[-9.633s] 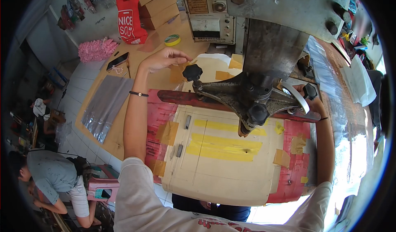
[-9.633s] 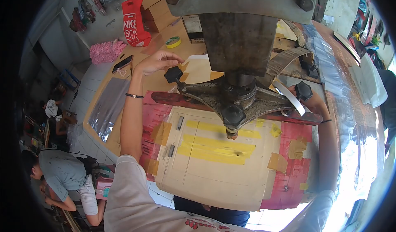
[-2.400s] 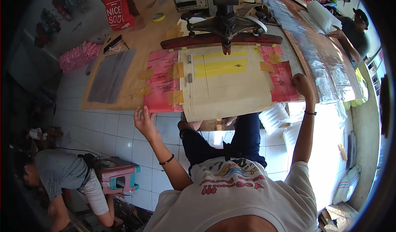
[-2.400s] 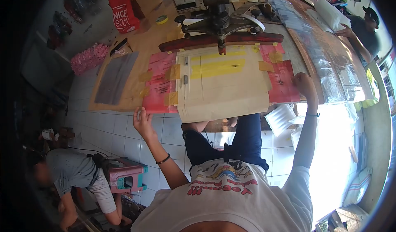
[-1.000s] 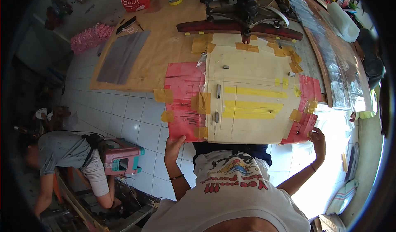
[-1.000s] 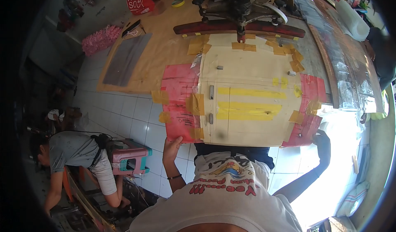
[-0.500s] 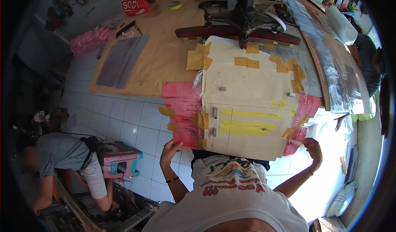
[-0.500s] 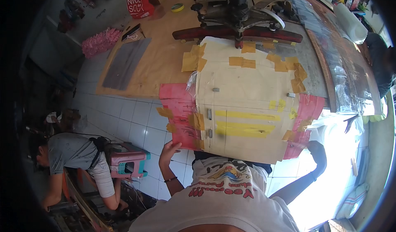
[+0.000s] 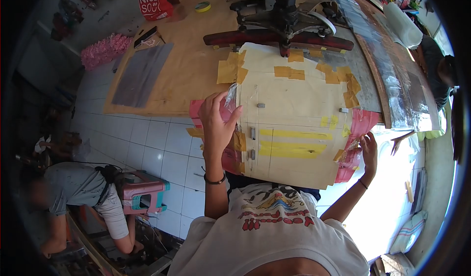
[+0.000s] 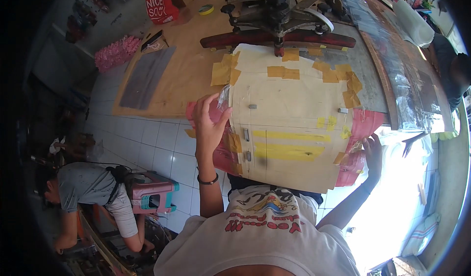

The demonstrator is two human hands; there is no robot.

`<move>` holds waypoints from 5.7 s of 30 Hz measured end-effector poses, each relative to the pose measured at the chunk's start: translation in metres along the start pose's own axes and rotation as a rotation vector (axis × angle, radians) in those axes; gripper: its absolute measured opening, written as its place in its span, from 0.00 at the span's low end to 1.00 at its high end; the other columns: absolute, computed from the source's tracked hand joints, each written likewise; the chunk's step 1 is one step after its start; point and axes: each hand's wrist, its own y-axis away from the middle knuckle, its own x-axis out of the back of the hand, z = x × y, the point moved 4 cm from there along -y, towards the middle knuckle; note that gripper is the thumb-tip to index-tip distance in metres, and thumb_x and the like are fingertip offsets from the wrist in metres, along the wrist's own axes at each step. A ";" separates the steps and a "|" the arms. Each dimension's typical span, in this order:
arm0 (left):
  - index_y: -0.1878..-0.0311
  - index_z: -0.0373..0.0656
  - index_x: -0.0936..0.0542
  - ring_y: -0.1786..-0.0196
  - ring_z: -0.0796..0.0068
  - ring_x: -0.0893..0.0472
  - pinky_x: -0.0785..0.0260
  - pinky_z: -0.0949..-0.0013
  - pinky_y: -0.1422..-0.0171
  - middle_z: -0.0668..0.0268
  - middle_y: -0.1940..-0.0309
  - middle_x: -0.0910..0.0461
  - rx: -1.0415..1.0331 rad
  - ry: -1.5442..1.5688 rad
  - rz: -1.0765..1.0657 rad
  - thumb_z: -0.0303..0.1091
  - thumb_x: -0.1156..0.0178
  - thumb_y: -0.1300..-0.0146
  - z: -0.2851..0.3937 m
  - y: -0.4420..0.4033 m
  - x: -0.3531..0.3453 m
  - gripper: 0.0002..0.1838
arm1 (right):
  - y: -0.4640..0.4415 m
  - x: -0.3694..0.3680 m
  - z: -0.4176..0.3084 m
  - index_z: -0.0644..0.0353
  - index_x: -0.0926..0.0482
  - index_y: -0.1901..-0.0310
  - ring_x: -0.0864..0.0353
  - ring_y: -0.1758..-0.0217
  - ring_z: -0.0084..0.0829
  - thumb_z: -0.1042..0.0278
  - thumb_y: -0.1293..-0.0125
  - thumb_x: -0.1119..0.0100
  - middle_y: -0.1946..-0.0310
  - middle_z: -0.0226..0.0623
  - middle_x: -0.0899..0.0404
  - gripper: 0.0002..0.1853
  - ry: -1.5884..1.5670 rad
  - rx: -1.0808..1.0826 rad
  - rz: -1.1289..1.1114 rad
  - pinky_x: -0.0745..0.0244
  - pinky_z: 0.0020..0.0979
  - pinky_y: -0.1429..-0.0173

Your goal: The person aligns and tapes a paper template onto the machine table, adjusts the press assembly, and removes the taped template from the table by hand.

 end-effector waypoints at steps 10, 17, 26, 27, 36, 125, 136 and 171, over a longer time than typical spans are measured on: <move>0.30 0.40 0.33 0.35 0.51 0.27 0.38 0.52 0.32 0.51 0.38 0.28 0.263 0.009 -0.178 0.43 0.28 0.41 0.007 -0.016 -0.024 0.39 | 0.021 0.000 -0.021 0.64 0.31 0.35 0.15 0.50 0.31 0.67 0.37 0.29 0.52 0.42 0.15 0.31 -0.235 -0.237 -0.257 0.18 0.32 0.47; 0.34 0.40 0.30 0.64 0.69 0.21 0.28 0.64 0.55 0.61 0.67 0.19 0.316 0.063 -0.228 0.33 0.28 0.41 -0.005 -0.005 -0.023 0.33 | 0.019 0.009 -0.008 0.62 0.32 0.33 0.15 0.49 0.32 0.70 0.39 0.28 0.51 0.42 0.15 0.34 -0.070 -0.291 -0.299 0.21 0.32 0.46; 0.44 0.36 0.24 0.62 0.55 0.17 0.27 0.58 0.54 0.54 0.66 0.16 0.445 0.079 -0.358 0.33 0.27 0.43 -0.012 0.004 -0.012 0.26 | 0.016 0.007 -0.007 0.64 0.31 0.34 0.14 0.52 0.31 0.78 0.40 0.29 0.54 0.43 0.14 0.32 -0.102 -0.336 -0.277 0.18 0.30 0.50; 0.47 0.35 0.22 0.63 0.54 0.17 0.27 0.58 0.55 0.54 0.67 0.16 0.425 0.108 -0.331 0.33 0.27 0.43 -0.013 0.004 -0.012 0.23 | 0.017 0.004 -0.015 0.64 0.30 0.35 0.14 0.53 0.31 0.79 0.40 0.30 0.54 0.44 0.14 0.31 -0.083 -0.331 -0.263 0.17 0.30 0.50; 0.61 0.38 0.15 0.62 0.54 0.19 0.28 0.58 0.55 0.56 0.63 0.16 0.246 0.087 -0.268 0.30 0.31 0.44 -0.014 0.015 -0.009 0.09 | 0.014 0.002 -0.006 0.63 0.26 0.40 0.14 0.53 0.29 0.80 0.41 0.30 0.55 0.40 0.14 0.26 -0.101 -0.274 -0.241 0.19 0.29 0.50; 0.60 0.36 0.26 0.69 0.60 0.20 0.24 0.61 0.59 0.52 0.68 0.20 0.224 0.540 -0.032 0.48 0.41 0.31 -0.007 0.107 0.086 0.21 | 0.093 0.044 -0.199 0.59 0.17 0.47 0.13 0.55 0.40 0.67 0.43 0.27 0.56 0.41 0.14 0.20 0.046 0.395 -0.607 0.20 0.35 0.52; 0.61 0.36 0.26 0.71 0.61 0.20 0.24 0.62 0.60 0.53 0.70 0.20 0.202 0.402 -0.003 0.48 0.41 0.31 -0.019 0.107 0.114 0.20 | 0.089 0.035 -0.236 0.62 0.15 0.62 0.13 0.65 0.35 0.79 0.43 0.30 0.64 0.37 0.13 0.07 0.239 0.461 -0.490 0.20 0.30 0.61; 0.33 0.38 0.32 0.47 0.79 0.21 0.29 0.71 0.43 0.64 0.45 0.21 -0.010 0.430 0.420 0.37 0.44 0.24 -0.124 -0.143 0.457 0.22 | -0.013 -0.230 -0.670 0.68 0.20 0.68 0.18 0.65 0.50 0.58 0.38 0.32 0.70 0.48 0.19 0.17 0.082 1.445 -0.156 0.23 0.46 0.61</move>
